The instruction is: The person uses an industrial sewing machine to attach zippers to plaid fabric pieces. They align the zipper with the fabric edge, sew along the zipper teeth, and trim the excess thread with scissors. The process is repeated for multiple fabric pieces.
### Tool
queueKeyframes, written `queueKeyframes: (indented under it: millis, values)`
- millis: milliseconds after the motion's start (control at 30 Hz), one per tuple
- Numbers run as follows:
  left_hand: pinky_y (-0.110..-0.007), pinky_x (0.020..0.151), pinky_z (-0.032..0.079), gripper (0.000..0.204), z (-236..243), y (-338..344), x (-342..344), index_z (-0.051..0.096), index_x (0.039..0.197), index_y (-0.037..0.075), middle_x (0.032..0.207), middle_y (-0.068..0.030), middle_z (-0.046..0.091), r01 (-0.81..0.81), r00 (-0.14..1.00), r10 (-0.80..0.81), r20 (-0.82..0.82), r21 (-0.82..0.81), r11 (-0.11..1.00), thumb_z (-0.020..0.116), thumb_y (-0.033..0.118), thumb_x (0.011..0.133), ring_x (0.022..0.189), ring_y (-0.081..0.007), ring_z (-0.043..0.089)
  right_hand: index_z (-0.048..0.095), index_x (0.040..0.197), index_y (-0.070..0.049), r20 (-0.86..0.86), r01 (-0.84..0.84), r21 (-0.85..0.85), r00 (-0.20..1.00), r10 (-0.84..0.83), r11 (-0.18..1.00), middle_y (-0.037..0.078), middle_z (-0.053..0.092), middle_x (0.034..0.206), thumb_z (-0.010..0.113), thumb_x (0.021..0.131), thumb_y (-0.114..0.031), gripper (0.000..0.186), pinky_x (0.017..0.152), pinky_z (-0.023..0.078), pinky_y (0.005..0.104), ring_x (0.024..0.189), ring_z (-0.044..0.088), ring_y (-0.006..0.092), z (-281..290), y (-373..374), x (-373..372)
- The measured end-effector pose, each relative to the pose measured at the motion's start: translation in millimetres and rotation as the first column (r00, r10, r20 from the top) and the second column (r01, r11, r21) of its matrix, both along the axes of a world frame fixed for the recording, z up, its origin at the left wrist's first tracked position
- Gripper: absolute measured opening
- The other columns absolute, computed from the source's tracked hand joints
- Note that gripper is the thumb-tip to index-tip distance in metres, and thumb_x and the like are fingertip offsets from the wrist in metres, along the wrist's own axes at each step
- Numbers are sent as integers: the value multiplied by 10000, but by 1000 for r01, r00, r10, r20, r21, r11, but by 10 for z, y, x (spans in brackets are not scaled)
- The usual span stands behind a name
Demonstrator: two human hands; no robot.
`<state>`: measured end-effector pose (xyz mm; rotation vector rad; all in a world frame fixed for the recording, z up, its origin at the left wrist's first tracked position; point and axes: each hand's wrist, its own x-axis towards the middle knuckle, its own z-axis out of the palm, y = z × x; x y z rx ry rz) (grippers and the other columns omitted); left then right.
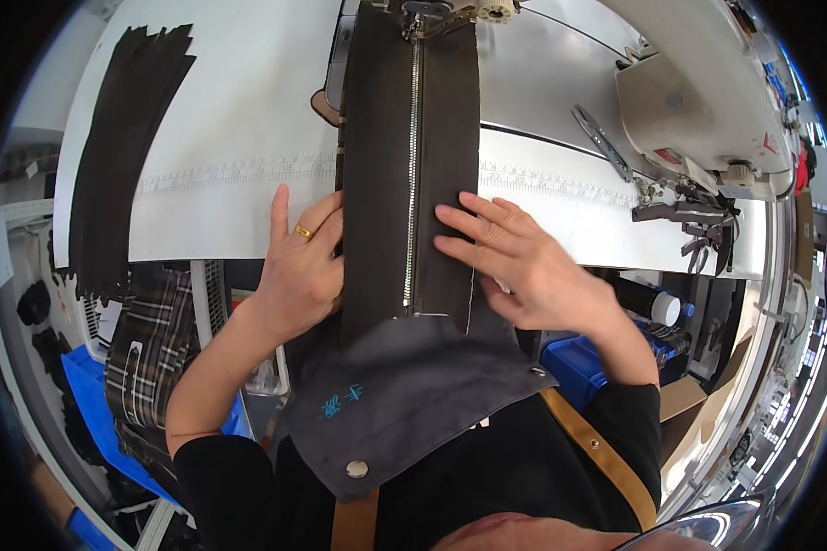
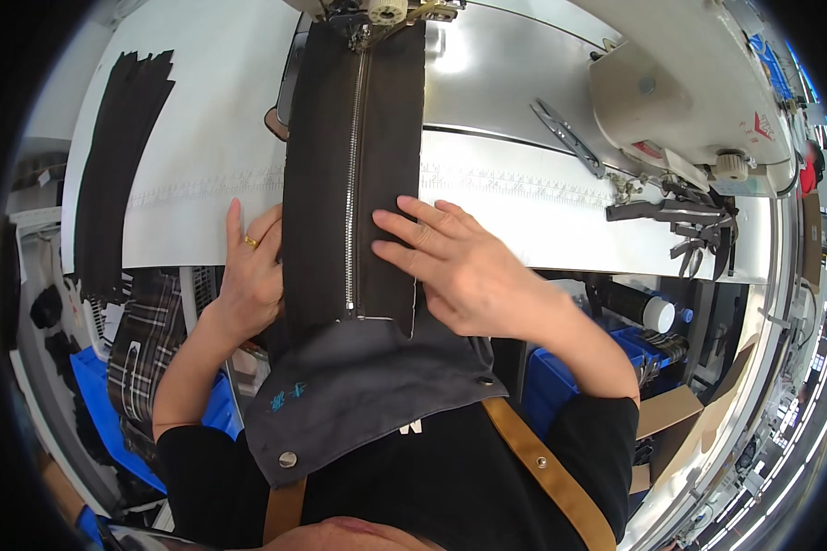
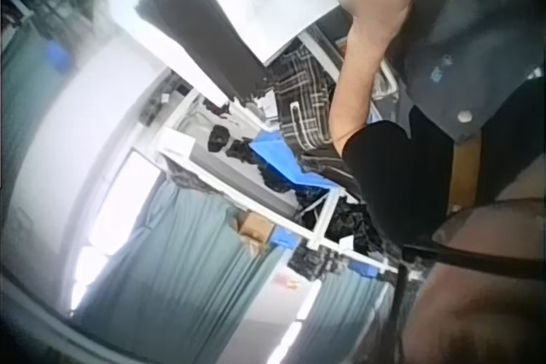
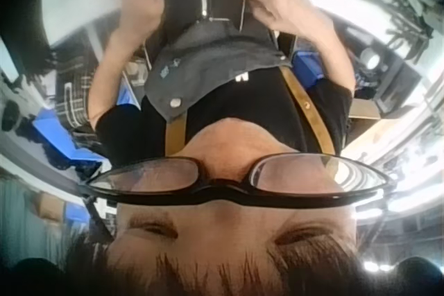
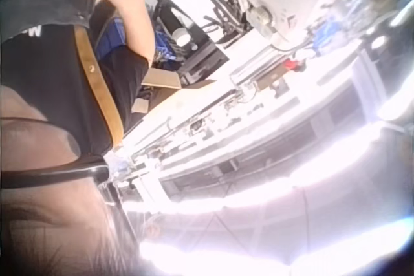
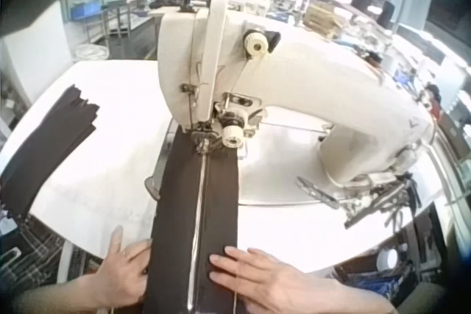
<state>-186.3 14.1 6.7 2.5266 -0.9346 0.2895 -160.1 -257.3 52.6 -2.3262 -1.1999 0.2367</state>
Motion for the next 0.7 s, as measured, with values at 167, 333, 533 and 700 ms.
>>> queueKeyframes:
  millis: [167, 333, 533, 700]
  values:
    - [-593, 1087, 73, 235, -47, -3, 26, 674, 956, 87, 1170, -74, 597, 53, 996, -52, 77, -20, 998, 622, 168, 742, 1171, -214, 517, 617, 1131, -44, 196, 159, 138, 963, -184, 978, 92, 567, 1236, 682, 788, -192, 379, 946, 434, 420, 1150, 516, 293, -181, 258, 91]
    - [-576, 1087, 157, 202, -60, -6, 19, 678, 921, 73, 1137, -81, 620, 93, 992, -87, 89, -72, 993, 620, 155, 746, 1079, -215, 587, 630, 1122, -87, 280, 162, 104, 942, -186, 981, 73, 572, 1226, 680, 787, -175, 350, 930, 442, 414, 1145, 515, 274, -251, 250, 51]
    - [-558, 1065, 245, 222, -86, 13, 41, 682, 915, 59, 1126, -106, 624, 141, 989, -130, 73, -168, 976, 648, 151, 716, 1021, -232, 614, 639, 1117, -74, 336, 146, 90, 927, -168, 985, 63, 583, 1224, 698, 747, -138, 380, 920, 459, 408, 1118, 531, 279, -254, 347, 59]
    - [-554, 1057, 258, 251, -27, 18, 58, 688, 902, 55, 1122, -108, 625, 154, 988, -150, 36, -177, 972, 679, 166, 677, 1015, -239, 610, 634, 1117, -114, 323, 138, 73, 934, -154, 988, 55, 554, 1236, 685, 783, -213, 352, 951, 420, 441, 1132, 502, 275, -269, 346, 47]
